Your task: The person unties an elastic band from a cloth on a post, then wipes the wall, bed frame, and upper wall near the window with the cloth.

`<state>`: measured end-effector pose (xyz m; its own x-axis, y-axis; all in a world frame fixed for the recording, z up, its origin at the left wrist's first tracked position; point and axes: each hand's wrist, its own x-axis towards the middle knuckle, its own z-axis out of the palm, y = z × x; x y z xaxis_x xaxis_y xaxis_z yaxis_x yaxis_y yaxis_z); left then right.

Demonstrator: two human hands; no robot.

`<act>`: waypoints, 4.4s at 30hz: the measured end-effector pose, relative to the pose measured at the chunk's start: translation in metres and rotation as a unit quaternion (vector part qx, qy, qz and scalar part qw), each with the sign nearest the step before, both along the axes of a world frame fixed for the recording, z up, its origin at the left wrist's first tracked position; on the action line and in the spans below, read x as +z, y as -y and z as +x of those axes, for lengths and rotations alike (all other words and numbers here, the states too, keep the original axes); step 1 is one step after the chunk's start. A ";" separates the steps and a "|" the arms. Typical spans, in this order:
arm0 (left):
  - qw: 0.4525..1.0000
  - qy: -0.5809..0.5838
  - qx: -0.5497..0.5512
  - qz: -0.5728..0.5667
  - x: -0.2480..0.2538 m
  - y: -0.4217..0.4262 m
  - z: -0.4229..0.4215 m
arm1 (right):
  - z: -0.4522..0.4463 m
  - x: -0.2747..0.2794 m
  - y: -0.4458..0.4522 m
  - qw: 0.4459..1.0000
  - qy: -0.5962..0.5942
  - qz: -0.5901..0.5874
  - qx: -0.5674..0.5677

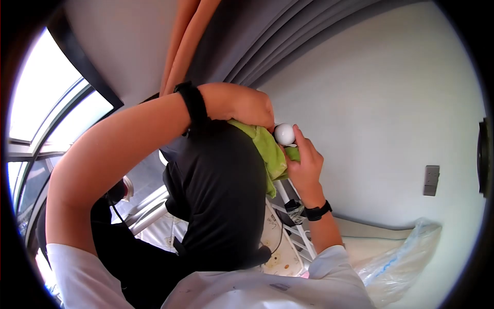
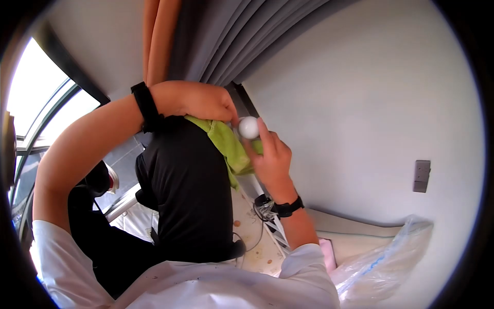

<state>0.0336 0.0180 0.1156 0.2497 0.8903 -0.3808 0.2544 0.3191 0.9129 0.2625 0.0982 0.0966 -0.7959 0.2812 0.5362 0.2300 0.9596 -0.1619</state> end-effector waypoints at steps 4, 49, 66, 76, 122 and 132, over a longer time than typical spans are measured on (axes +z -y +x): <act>1.000 -0.019 0.004 0.004 -0.011 -0.010 -0.002 | 0.001 -0.004 -0.003 1.000 -0.019 -0.013 0.006; 0.988 0.032 0.119 -0.091 0.029 -0.002 0.014 | 0.002 -0.002 -0.018 0.750 -0.073 -0.656 -0.044; 0.991 -0.110 0.064 0.030 0.038 0.005 0.033 | 0.006 -0.003 -0.027 0.712 -0.122 -0.689 0.050; 0.981 -0.168 -0.063 0.079 0.028 -0.020 0.043 | 0.005 0.003 -0.028 0.703 -0.136 -0.694 0.073; 0.914 -0.319 0.073 0.240 0.037 0.002 0.046 | 0.006 -0.001 -0.016 0.833 -0.087 -0.546 0.034; 0.976 -0.157 0.089 0.121 0.035 0.003 0.036 | 0.007 -0.001 -0.018 0.866 -0.088 -0.488 0.067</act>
